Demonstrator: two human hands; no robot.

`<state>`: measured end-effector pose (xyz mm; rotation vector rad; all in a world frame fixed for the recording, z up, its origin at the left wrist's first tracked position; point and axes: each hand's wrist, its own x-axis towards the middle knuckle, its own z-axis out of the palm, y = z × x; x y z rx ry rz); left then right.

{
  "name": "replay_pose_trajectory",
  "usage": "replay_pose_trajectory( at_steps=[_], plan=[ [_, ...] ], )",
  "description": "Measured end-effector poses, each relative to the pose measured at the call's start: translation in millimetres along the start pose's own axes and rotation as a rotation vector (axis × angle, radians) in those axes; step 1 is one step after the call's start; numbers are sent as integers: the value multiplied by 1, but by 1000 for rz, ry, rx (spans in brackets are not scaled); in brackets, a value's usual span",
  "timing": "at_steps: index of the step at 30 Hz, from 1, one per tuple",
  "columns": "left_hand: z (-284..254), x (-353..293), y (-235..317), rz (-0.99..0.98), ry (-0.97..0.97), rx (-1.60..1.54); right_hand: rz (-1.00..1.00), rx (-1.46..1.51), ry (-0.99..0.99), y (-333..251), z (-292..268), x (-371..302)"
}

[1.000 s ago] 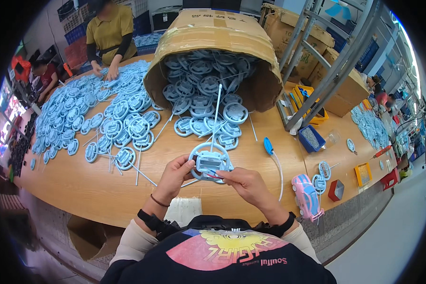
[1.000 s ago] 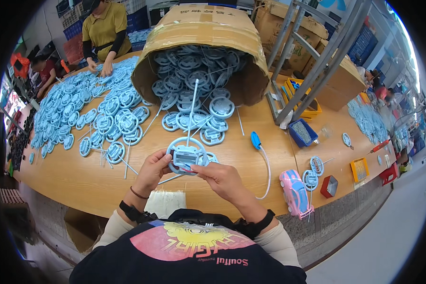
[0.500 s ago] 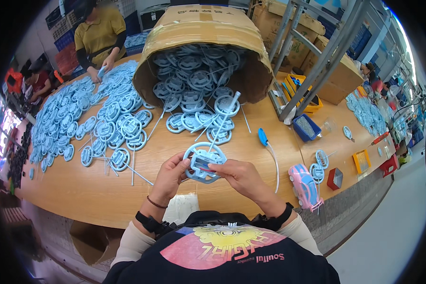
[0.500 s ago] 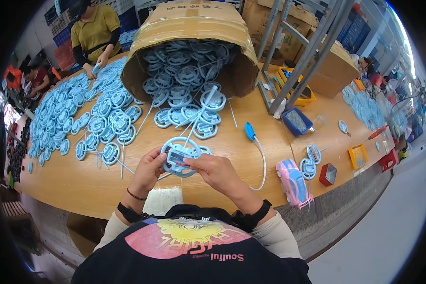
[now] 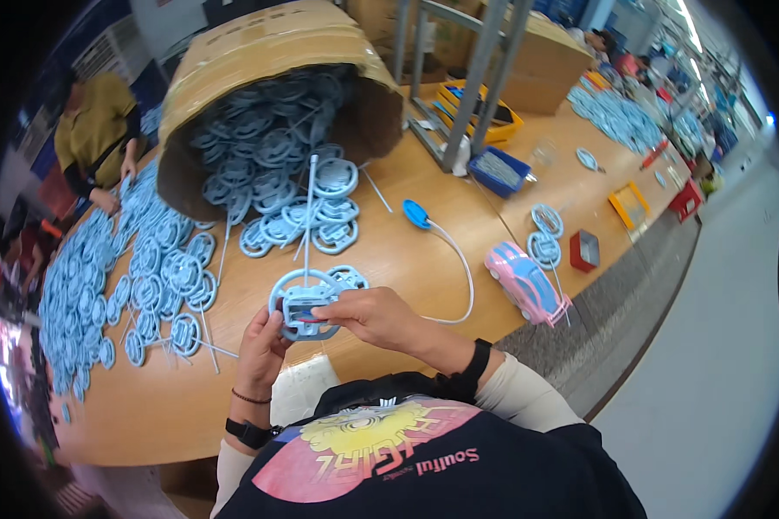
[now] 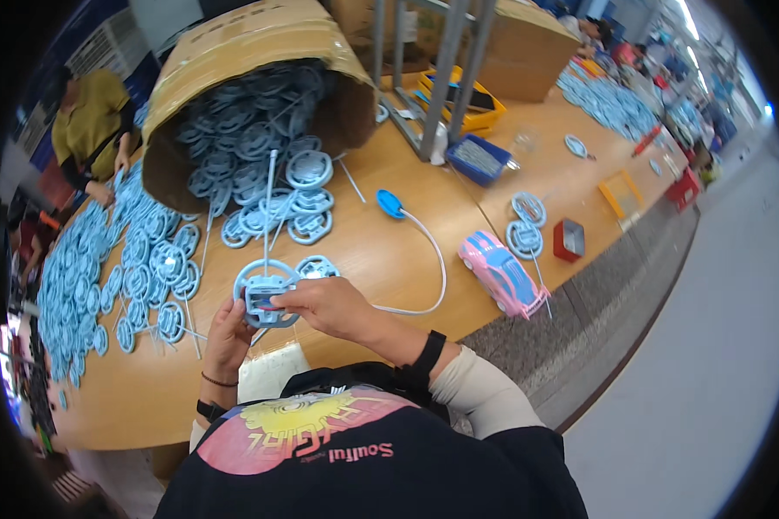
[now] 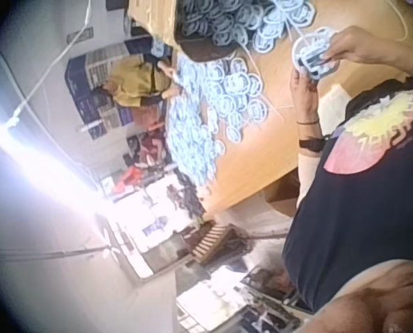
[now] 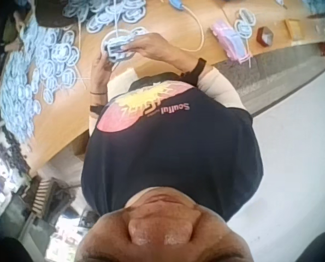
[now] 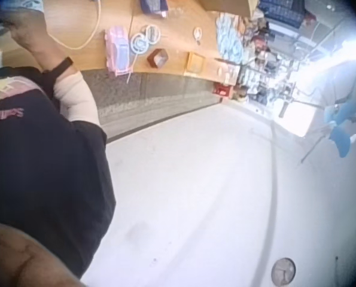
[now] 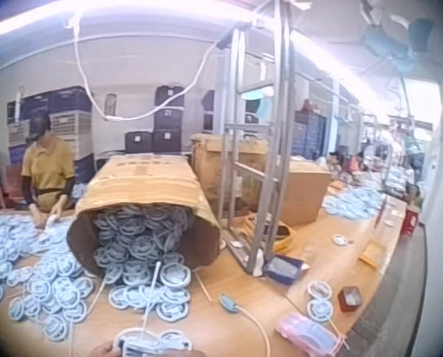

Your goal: The person repeatedly picks up light blue plastic circular components and white plastic sticks from a table. They insert the sticks into the center of the components and use a red-handled tool to press or secure the connection. The assembled units are placed back on the table.

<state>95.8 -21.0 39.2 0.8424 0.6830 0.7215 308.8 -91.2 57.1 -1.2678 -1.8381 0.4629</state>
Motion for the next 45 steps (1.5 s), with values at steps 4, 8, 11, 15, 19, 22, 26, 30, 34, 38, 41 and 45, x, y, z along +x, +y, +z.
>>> replay_pose_trajectory(
  at_steps=[4, 8, 11, 15, 19, 22, 26, 30, 34, 38, 41, 45],
  plan=[
    [6, 2, -12, -172, -179, -144, 50, 72, -26, 5, 6, -11],
    [-10, 6, -35, -190, -187, -188, 101, 94, -47, 5, 11, -17],
    [-17, 6, -38, -200, -125, -190, 129, 61, -110, 13, 21, -16],
    [-55, 5, -50, -309, -96, -49, 231, 77, -292, 29, 33, -18],
    [-137, 16, -14, -18, 126, 29, 268, 60, -178, 76, 29, -26],
    [-128, 33, 51, 398, 184, -447, 361, -9, -76, 108, 13, -17],
    [-127, 49, 28, 9, -27, -229, 336, -44, -56, 124, 17, 10],
    [-60, 58, -71, -687, -309, -129, 253, -67, -54, 141, 43, 22],
    [-51, 70, -116, -684, 16, -237, 283, -129, -168, 137, 59, 19],
    [-46, 71, -112, -651, 79, -150, 333, -121, -106, 140, 67, -1],
    [-33, 56, -98, -434, 91, -102, 414, 51, -97, 123, 75, -4],
    [-37, 55, -93, -124, 72, 251, 561, 265, -158, 113, 80, -10]
  ],
)
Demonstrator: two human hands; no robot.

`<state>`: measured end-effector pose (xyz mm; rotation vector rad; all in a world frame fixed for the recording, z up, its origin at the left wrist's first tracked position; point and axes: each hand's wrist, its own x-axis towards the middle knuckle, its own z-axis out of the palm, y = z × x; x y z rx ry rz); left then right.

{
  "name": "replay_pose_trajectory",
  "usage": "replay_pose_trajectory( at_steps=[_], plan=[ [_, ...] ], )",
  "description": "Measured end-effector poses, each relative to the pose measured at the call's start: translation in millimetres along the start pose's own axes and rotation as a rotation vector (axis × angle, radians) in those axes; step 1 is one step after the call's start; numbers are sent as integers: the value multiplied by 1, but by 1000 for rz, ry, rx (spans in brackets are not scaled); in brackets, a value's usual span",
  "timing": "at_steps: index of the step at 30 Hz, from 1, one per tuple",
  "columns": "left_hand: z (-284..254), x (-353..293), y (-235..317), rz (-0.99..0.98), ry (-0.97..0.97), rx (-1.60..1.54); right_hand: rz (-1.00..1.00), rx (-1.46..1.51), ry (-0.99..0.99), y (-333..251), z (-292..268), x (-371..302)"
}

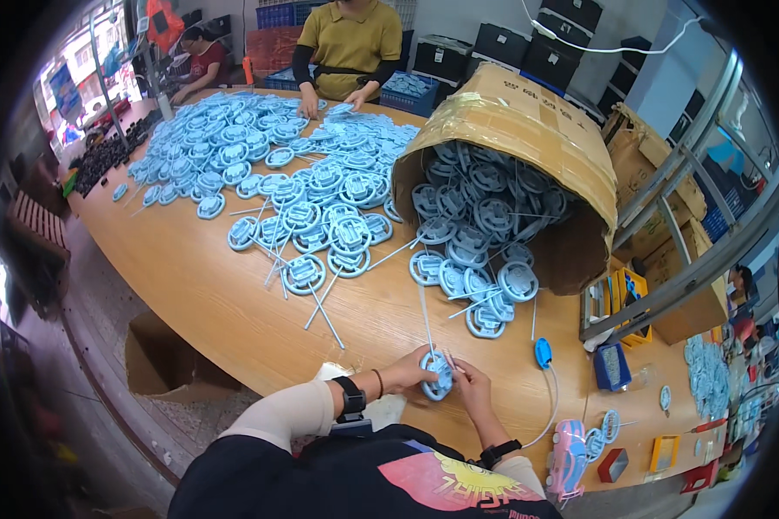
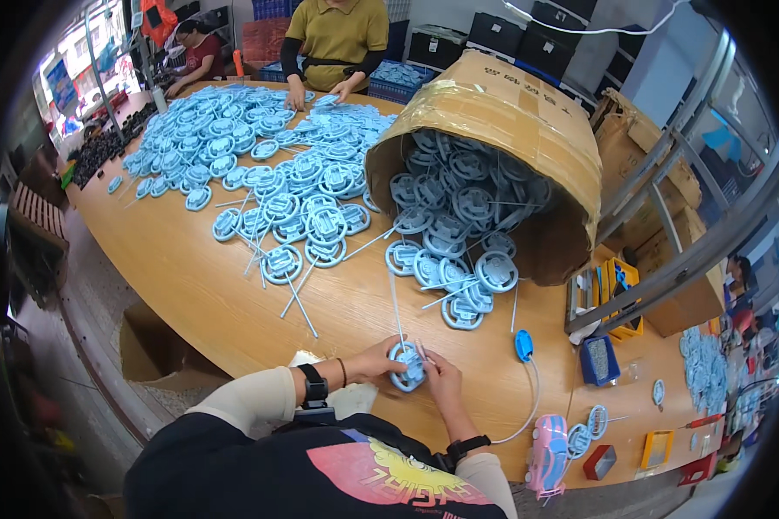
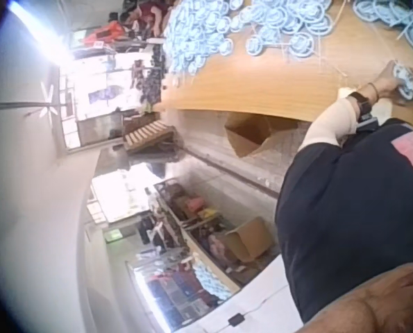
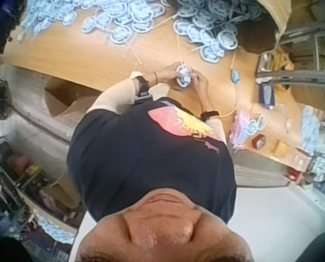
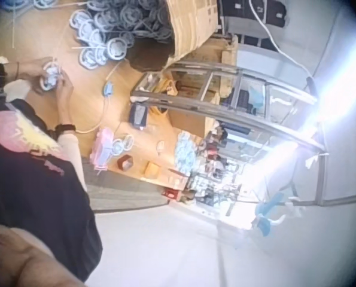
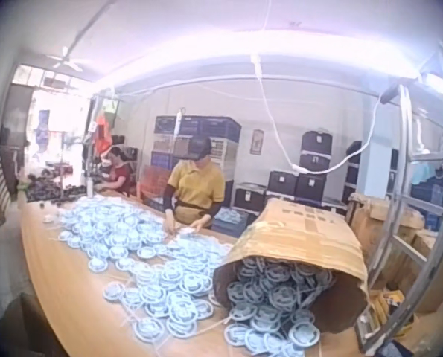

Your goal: The person repeatedly picks up light blue plastic circular components and white plastic sticks from a table. They insert the sticks into the center of the components and use a red-handled tool to press or secure the connection. The assembled units are placed back on the table.

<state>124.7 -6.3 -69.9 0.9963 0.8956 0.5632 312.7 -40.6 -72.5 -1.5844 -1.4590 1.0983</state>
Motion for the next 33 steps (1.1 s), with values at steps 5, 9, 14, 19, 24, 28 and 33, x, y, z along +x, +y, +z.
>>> replay_pose_trajectory(
  at_steps=[5, 9, 14, 19, 24, 28, 33],
  plan=[
    [-21, -11, 17, 152, -104, 172, 42, 111, -121, -31, -18, -9],
    [-49, -27, 57, 171, -135, 252, -293, -168, -176, -68, -33, -19],
    [-47, -58, 87, 106, -124, 93, -427, -190, -219, -115, -34, -23],
    [-45, -61, 96, 135, -61, 192, -492, -375, -148, -128, -41, -32],
    [-30, -67, 105, 147, 6, 121, -552, -353, -145, -123, -46, -30],
    [-22, -65, 101, 133, 30, 8, -575, -385, -138, -127, -47, -32],
    [-17, -63, 106, 118, 31, 34, -582, -384, -117, -127, -51, -35]
  ],
)
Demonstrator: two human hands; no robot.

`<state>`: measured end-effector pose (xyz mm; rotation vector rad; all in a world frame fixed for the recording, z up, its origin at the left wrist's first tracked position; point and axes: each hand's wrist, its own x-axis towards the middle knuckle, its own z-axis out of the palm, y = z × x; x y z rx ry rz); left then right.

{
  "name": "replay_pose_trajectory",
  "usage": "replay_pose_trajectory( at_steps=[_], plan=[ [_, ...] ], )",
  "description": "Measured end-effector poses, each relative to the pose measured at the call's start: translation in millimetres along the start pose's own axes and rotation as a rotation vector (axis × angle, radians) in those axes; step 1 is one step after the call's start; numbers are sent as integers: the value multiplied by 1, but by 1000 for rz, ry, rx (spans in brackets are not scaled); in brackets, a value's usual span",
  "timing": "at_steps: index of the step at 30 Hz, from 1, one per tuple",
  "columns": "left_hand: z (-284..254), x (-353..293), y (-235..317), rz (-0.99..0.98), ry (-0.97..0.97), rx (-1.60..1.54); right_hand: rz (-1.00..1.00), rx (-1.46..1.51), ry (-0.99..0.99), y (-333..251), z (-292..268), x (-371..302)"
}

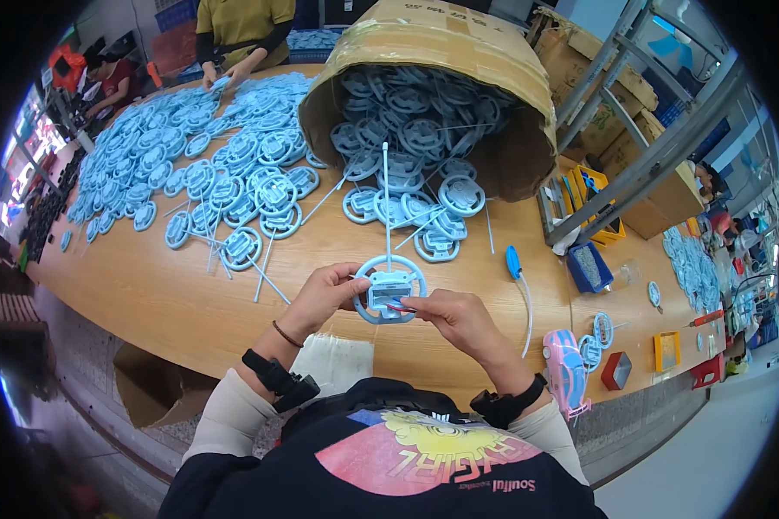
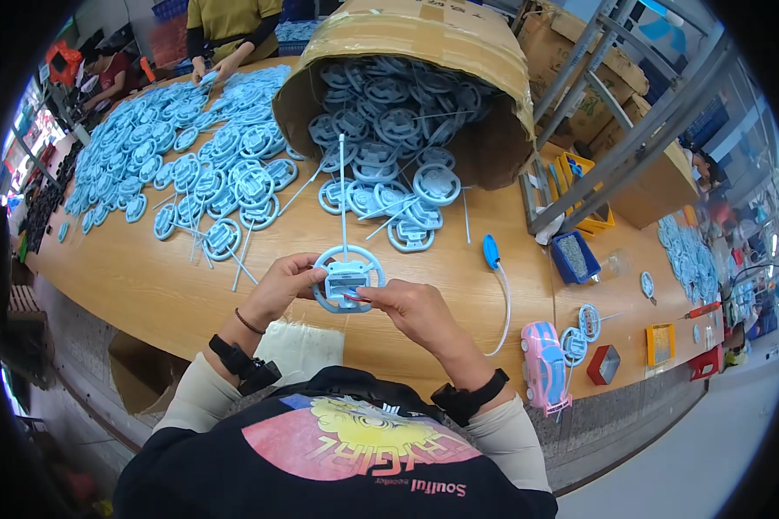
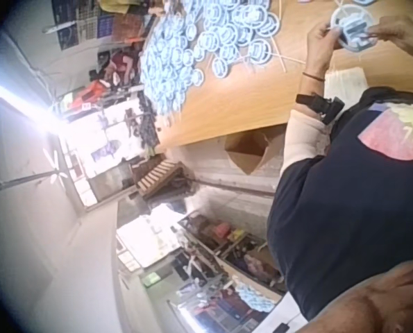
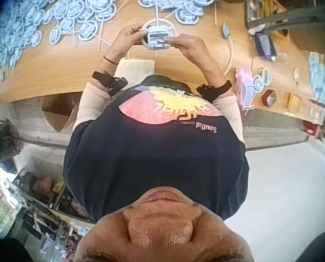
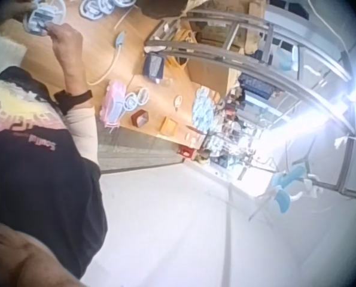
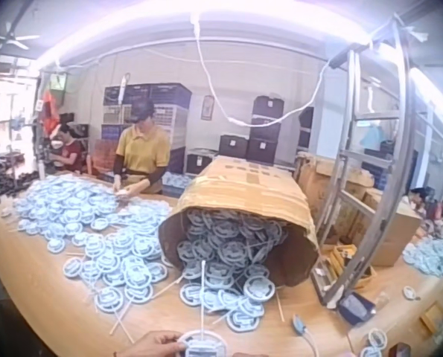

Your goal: The person repeatedly picks up light blue plastic circular components and white plastic sticks from a table. They insert the sticks into the center of the components and use a red-handled tool to press or secure the connection. The assembled units are placed back on the table.

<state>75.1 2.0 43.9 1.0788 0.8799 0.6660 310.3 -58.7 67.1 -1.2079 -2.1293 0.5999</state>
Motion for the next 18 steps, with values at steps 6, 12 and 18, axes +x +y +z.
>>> replay_pose_trajectory(
  at_steps=[6, 12, 18],
  plan=[
    [2, -3, 10, 21, -18, 106, -2, -37, -1, -7, -3, -3],
    [3, 5, 5, -7, -26, 61, 19, -25, 5, -4, 2, -7],
    [9, 10, -3, 36, -44, -26, 80, -6, 10, -12, -4, -5]
  ],
)
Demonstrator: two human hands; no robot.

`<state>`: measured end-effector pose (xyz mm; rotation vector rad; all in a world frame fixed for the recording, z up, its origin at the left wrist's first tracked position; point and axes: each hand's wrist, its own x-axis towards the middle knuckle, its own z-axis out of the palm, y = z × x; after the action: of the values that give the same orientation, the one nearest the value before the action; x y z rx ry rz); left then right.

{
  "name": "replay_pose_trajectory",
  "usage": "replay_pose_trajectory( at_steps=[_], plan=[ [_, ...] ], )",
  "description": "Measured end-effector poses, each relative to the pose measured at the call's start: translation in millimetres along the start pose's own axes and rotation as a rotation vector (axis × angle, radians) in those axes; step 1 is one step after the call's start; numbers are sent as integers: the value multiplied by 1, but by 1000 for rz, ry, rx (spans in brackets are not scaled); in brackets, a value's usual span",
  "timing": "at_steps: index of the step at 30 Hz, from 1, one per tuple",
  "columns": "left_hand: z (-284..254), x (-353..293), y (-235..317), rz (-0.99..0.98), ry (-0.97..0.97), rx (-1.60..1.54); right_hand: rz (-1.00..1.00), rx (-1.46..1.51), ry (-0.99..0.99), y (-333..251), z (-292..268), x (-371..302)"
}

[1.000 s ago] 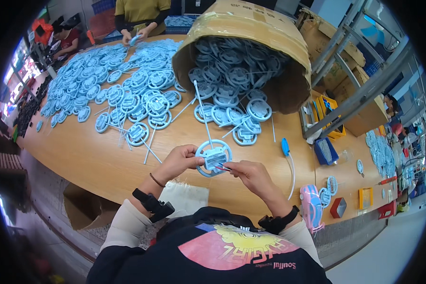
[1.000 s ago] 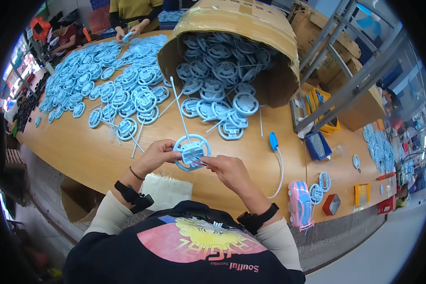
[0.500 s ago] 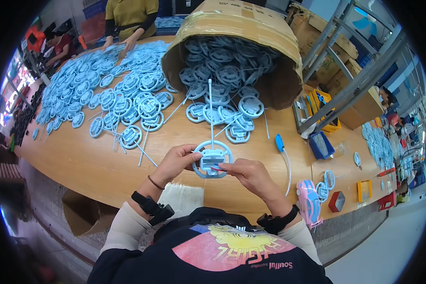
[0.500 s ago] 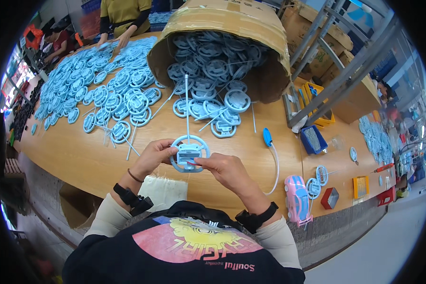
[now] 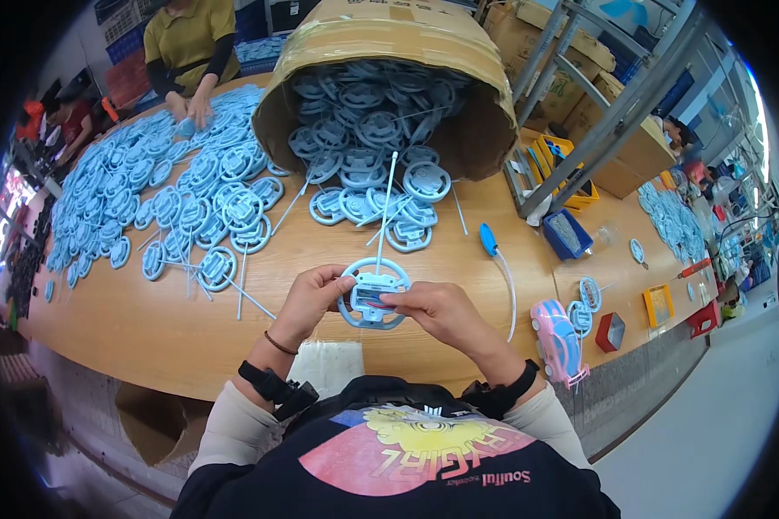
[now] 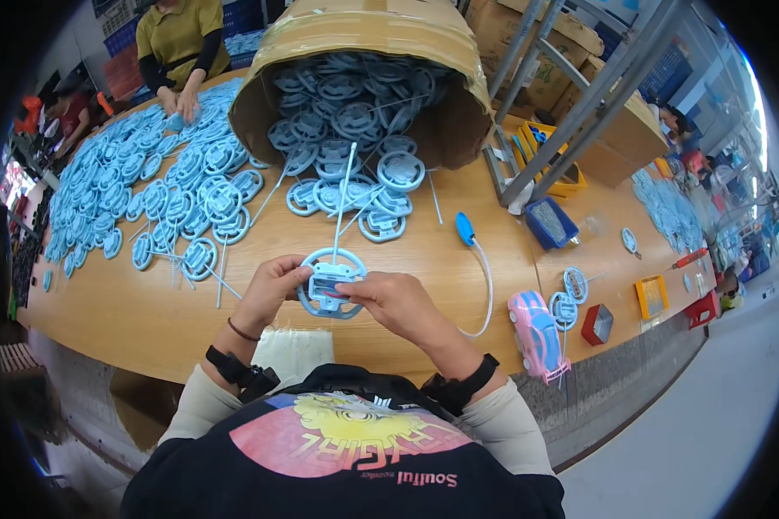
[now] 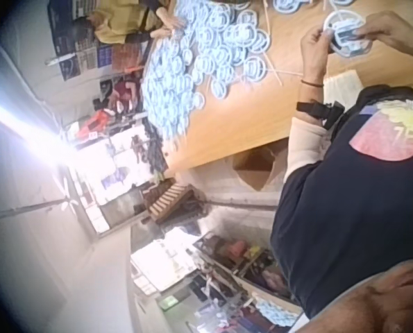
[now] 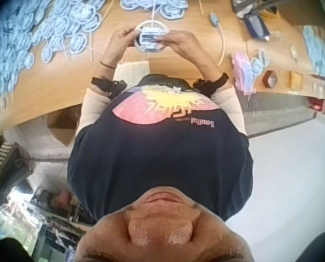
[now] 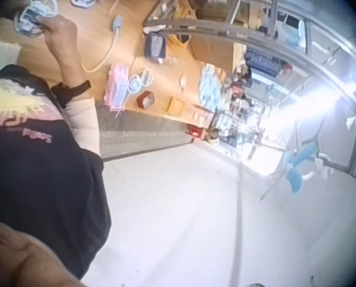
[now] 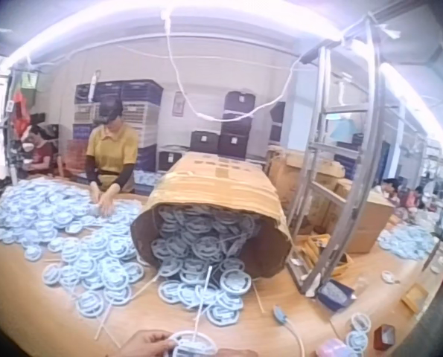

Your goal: The person repeatedly picks up light blue plastic circular components and white plastic sticks from a table. They insert the sticks into the center of the components and use a red-handled tool to press or secure the connection. The assembled units are placed back on the table.

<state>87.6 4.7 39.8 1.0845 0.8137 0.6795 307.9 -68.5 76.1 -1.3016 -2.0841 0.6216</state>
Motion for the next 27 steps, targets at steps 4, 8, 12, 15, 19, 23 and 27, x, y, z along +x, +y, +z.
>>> replay_pose_trajectory(
  at_steps=[4, 8, 12, 15, 19, 23, 27],
  plan=[
    [2, 0, -8, 12, 51, -25, -1, -9, -28, -6, 1, 2],
    [5, -1, -8, 38, 45, -30, 29, 39, 17, -5, 7, -3],
    [-9, -11, -16, 19, 26, -170, -36, 36, 53, -8, 8, 0],
    [-4, -29, -11, 81, 0, -290, -62, 27, 35, -27, -4, 3],
    [5, -31, -9, -9, -122, -345, -115, 154, 144, -12, 13, -8],
    [9, -26, -29, -92, -135, -472, -76, 142, 125, -6, 25, -15],
    [2, -25, -47, -112, -93, -483, -39, 116, 38, 10, 45, -16]
  ],
)
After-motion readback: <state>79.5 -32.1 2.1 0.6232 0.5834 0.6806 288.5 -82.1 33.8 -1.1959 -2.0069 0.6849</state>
